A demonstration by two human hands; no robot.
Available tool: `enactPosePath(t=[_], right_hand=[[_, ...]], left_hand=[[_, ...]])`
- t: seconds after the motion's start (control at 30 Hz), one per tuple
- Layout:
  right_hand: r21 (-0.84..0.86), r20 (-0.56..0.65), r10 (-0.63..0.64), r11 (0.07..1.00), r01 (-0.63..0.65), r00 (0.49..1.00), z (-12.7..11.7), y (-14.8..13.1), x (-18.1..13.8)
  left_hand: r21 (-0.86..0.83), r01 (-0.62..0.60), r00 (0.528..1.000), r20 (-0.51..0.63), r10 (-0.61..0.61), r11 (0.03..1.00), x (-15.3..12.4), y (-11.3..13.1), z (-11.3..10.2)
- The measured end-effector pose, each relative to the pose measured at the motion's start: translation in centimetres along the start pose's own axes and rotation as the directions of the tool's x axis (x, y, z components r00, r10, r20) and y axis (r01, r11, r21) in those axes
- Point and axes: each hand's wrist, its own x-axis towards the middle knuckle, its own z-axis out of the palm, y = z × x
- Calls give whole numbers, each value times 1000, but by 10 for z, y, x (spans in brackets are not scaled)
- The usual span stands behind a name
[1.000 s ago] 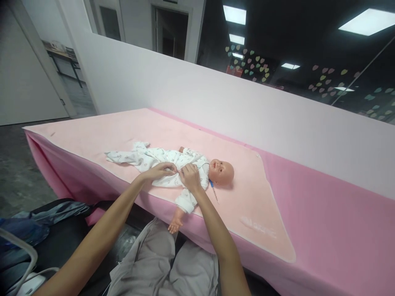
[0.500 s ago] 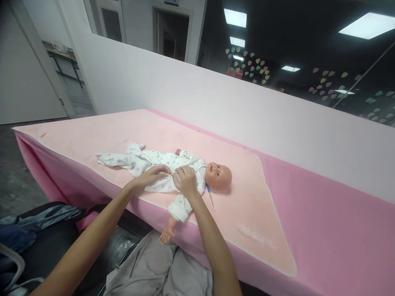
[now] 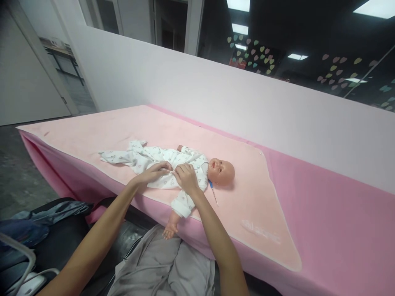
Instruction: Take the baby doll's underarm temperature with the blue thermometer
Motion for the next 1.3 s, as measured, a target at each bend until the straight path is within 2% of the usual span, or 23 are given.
enactPosePath(t=[0.4, 0.57, 0.77, 1.07, 1.17, 1.3], right_hand=[[157, 18, 121, 980, -123, 992, -4, -2, 0], [239, 43, 228, 943, -232, 973, -5, -5, 4], [282, 52, 339, 897, -340, 939, -3, -9, 8], [280, -20, 364, 896, -344, 931, 3, -12, 6], [254, -64, 336, 916, -310, 940, 5, -10, 4], [211, -116, 306, 937, -277, 945, 5, -10, 3]], left_hand=[[14, -37, 999, 34, 37, 999, -1, 0, -1], [-60, -35, 998, -48, 32, 998, -5, 1, 4], [-36, -46, 999, -27, 45, 998, -2, 1, 6], [-23, -85, 995, 48, 86, 996, 3, -2, 4], [-34, -78, 997, 0, 79, 996, 1, -5, 5], [3, -86, 982, -166, 85, 996, -3, -9, 10]])
